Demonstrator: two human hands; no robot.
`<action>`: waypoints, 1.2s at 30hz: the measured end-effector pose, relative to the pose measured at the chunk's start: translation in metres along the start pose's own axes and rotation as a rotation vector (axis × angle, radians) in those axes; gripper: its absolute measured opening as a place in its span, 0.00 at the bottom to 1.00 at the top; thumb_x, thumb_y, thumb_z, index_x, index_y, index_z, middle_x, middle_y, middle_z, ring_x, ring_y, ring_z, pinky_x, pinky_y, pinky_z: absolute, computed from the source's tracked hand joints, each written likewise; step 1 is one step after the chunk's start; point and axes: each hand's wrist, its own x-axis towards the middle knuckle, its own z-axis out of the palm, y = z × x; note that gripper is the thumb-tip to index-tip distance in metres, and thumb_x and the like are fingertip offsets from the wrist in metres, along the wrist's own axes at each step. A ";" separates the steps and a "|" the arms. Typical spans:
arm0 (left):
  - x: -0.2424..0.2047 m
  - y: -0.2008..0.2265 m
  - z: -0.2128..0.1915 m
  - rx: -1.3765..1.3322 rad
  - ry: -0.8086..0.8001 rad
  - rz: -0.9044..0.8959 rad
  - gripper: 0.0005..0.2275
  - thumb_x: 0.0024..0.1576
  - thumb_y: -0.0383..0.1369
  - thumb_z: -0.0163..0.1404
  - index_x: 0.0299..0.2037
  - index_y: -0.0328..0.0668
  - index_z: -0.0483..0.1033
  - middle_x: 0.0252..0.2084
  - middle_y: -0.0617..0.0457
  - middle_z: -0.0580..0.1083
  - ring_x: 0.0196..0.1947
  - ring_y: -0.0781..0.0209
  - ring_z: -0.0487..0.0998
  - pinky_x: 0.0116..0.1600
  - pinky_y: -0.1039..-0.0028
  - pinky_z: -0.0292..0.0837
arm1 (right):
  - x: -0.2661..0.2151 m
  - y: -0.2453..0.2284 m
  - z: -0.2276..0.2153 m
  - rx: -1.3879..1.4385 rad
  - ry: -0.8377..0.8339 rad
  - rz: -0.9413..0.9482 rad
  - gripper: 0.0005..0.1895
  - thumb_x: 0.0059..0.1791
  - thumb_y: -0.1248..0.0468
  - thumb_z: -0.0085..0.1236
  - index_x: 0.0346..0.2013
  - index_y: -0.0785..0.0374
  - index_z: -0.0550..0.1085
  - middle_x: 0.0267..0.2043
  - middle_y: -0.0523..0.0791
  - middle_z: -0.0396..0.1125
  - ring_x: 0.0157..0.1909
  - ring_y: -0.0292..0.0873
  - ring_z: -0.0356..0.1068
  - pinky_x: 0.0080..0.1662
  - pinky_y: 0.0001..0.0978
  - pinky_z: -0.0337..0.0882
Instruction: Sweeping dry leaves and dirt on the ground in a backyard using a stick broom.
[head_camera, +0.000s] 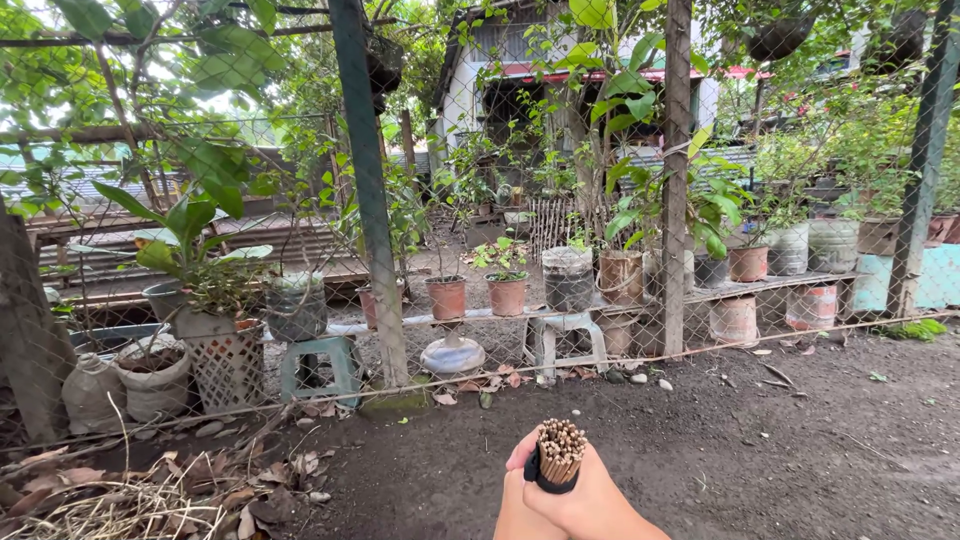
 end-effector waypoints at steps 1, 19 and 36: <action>-0.003 0.020 -0.006 -0.014 -0.023 -0.027 0.15 0.56 0.36 0.53 0.52 0.45 0.78 0.48 0.53 0.79 0.56 0.65 0.79 0.61 0.72 0.69 | 0.000 -0.001 0.000 -0.010 -0.001 -0.009 0.10 0.39 0.74 0.58 0.34 0.65 0.75 0.36 0.44 0.73 0.44 0.38 0.74 0.51 0.33 0.73; -0.022 0.106 -0.023 -0.100 -0.024 -0.052 0.11 0.48 0.28 0.58 0.41 0.36 0.80 0.39 0.53 0.82 0.45 0.69 0.81 0.53 0.71 0.75 | -0.007 -0.014 0.004 -0.052 0.021 -0.012 0.11 0.39 0.71 0.60 0.36 0.64 0.75 0.36 0.42 0.73 0.42 0.35 0.72 0.47 0.30 0.74; -0.025 0.115 -0.034 -0.027 0.002 0.024 0.10 0.48 0.29 0.58 0.40 0.38 0.79 0.38 0.51 0.82 0.44 0.64 0.84 0.50 0.70 0.77 | -0.008 -0.056 -0.012 -0.115 -0.126 0.022 0.13 0.41 0.68 0.62 0.40 0.64 0.74 0.38 0.43 0.71 0.44 0.36 0.70 0.49 0.30 0.73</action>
